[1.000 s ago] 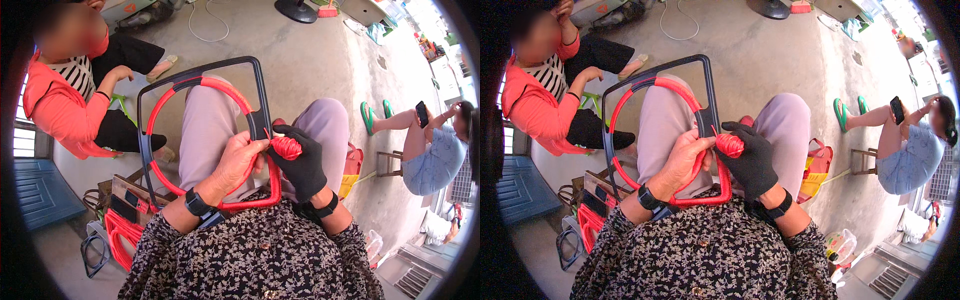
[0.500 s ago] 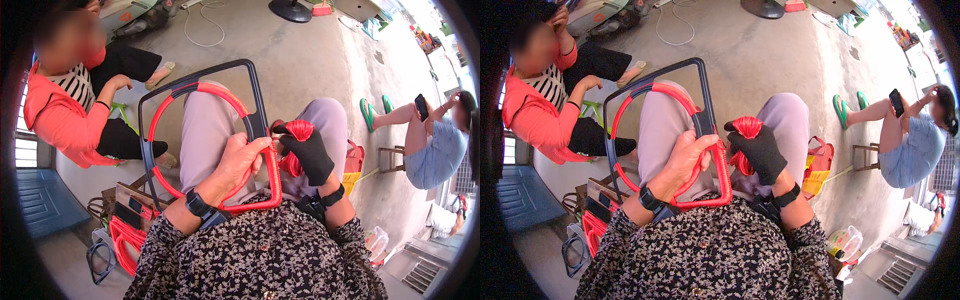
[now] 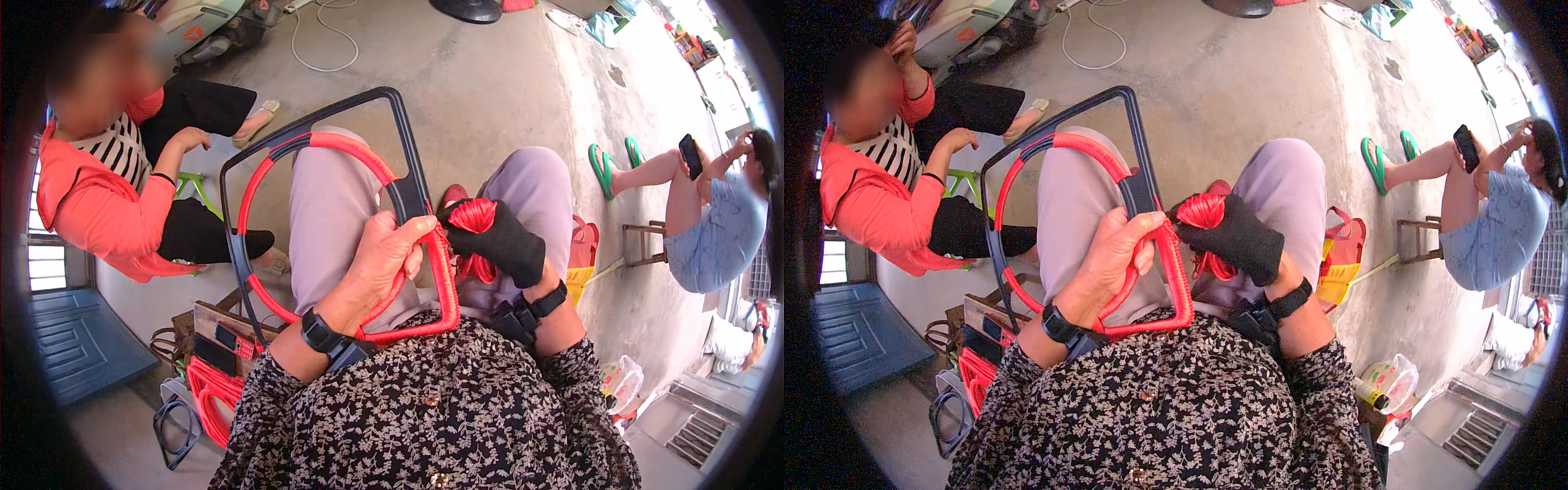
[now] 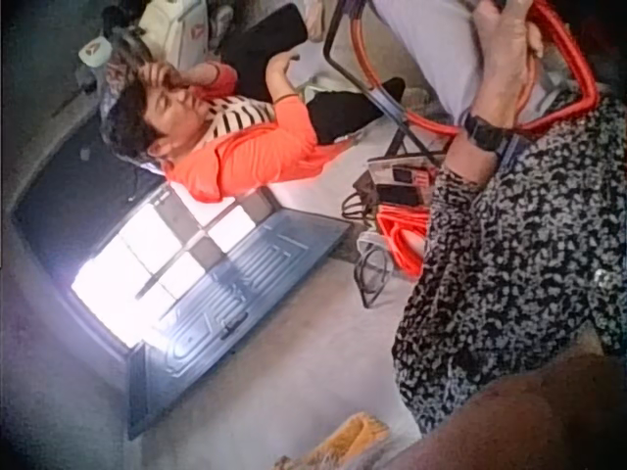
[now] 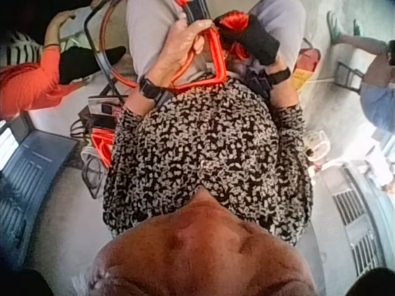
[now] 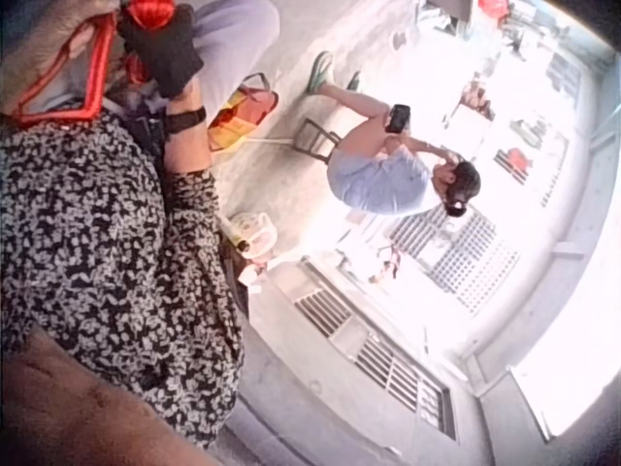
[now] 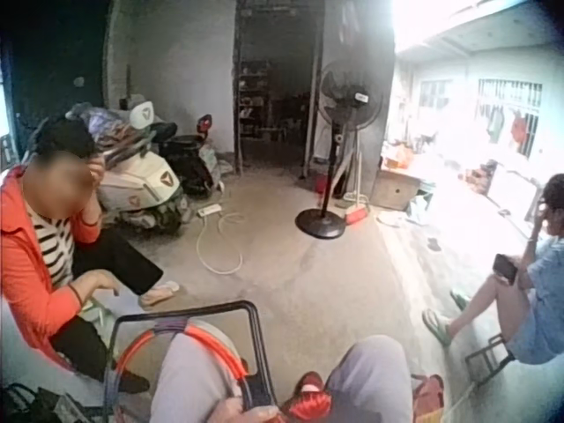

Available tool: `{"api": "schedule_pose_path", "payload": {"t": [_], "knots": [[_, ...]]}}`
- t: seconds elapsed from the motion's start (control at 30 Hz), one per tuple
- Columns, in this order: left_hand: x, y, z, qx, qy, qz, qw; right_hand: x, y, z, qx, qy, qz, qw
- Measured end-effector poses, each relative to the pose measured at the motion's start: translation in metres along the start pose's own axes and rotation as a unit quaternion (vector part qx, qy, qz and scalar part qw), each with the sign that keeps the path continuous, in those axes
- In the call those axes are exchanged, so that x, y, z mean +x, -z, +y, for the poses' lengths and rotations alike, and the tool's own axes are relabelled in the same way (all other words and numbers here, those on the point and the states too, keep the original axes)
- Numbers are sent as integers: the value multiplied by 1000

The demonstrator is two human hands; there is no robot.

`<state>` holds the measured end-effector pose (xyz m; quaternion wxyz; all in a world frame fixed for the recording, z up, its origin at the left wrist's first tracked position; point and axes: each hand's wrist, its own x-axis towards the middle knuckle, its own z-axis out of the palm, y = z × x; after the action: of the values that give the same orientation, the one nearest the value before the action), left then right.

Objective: Weaving red rope around a black square frame.

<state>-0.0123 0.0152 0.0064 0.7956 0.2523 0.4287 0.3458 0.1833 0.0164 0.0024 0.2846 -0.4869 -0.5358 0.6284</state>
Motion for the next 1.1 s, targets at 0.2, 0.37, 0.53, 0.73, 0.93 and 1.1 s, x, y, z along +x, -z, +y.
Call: {"api": "schedule_pose_path", "payload": {"t": [0.2, 0.37, 0.53, 0.73, 0.93, 1.1], "knots": [[1, -1, 0, 6, -17, 8, 1000, 0, -2, 5, 49, -37, 9, 998], [0, -3, 0, 26, -27, 16, 999, 0, -2, 2, 30, -6, 12, 999], [1, -1, 1, 17, -21, 8, 1000, -2, -5, 4, 49, 1, 54, 997], [1, 7, -2, -32, -4, -22, 999, -3, -6, 7, -45, -27, 141, 989], [-4, 12, -7, -34, -26, -39, 998, -8, -11, -10, 216, -16, 89, 972], [-5, 11, -7, -7, -31, -55, 998, 8, -21, -7, 388, -24, 50, 920]]}}
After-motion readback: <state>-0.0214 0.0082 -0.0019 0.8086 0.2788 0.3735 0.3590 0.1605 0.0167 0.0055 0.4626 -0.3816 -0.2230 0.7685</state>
